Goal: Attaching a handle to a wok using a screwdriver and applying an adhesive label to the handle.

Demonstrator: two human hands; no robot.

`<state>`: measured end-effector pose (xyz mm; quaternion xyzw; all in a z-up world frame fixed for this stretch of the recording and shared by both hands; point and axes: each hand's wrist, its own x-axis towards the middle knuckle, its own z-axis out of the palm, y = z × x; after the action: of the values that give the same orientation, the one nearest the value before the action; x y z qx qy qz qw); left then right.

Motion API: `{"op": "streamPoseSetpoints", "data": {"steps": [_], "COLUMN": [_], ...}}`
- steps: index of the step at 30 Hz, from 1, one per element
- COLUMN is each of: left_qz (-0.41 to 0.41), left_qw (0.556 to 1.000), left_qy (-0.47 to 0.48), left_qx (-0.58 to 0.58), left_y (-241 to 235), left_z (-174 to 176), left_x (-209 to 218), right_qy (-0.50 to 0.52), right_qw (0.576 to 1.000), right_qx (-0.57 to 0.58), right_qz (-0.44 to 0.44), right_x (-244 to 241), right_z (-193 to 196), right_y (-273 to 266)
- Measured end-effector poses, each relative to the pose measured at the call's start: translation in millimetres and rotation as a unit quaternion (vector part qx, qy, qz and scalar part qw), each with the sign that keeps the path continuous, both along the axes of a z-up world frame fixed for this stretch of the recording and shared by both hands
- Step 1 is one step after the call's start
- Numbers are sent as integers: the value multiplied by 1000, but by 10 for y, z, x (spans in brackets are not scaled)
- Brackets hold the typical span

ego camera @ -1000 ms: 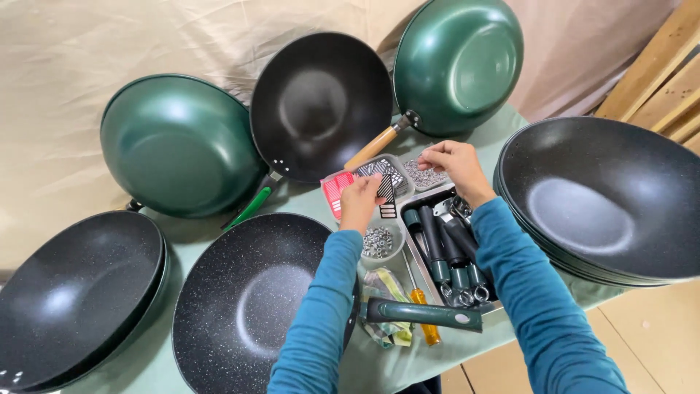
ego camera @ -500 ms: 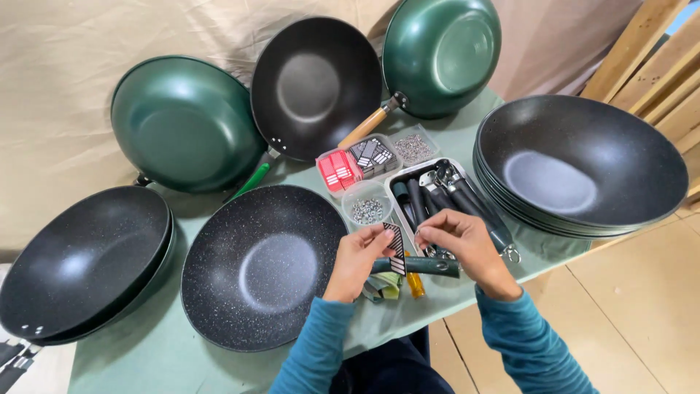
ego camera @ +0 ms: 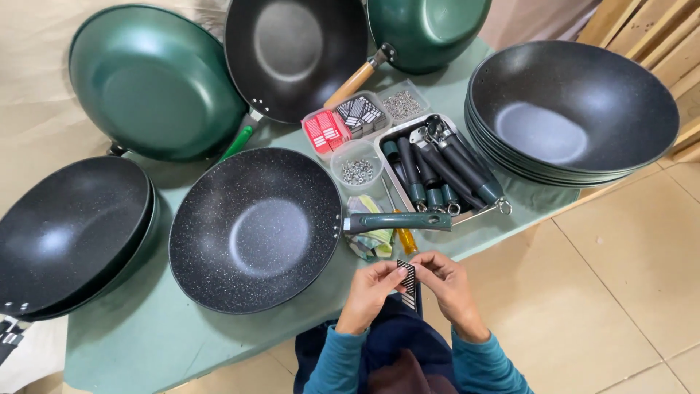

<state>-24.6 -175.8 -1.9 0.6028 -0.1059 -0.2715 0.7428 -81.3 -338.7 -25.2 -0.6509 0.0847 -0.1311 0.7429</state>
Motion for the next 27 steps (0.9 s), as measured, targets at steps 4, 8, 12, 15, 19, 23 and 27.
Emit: {"op": "streamPoseSetpoints", "data": {"steps": [4, 8, 12, 15, 19, 23, 27], "left_qz": [15, 11, -1, 33, 32, 29, 26], "left_qw": [999, 999, 999, 999, 999, 998, 998], "left_qy": [26, 48, 30, 24, 29, 38, 50], "left_qx": [-11, 5, 10, -23, -19, -27, -34], "left_y": [40, 100, 154, 149, 156, 127, 107], "left_z": [-102, -94, -114, -416, -318, -324, -425], "left_x": [-46, -87, -87, -80, -94, -118, -116], "right_qy": [2, -21, -9, 12, 14, -12, -25], "right_qw": [999, 996, 997, 996, 996, 996, 998], "right_qx": [-32, -80, -72, -87, -89, -87, -50], "right_qz": [16, 30, 26, 1, 9, 18, 15], "right_x": [-28, -40, -56, -47, -52, -66, -102], "right_z": [67, 112, 14, 129, 107, 148, 118], "right_y": [15, 66, 73, 143, 120, 79, 49]}}
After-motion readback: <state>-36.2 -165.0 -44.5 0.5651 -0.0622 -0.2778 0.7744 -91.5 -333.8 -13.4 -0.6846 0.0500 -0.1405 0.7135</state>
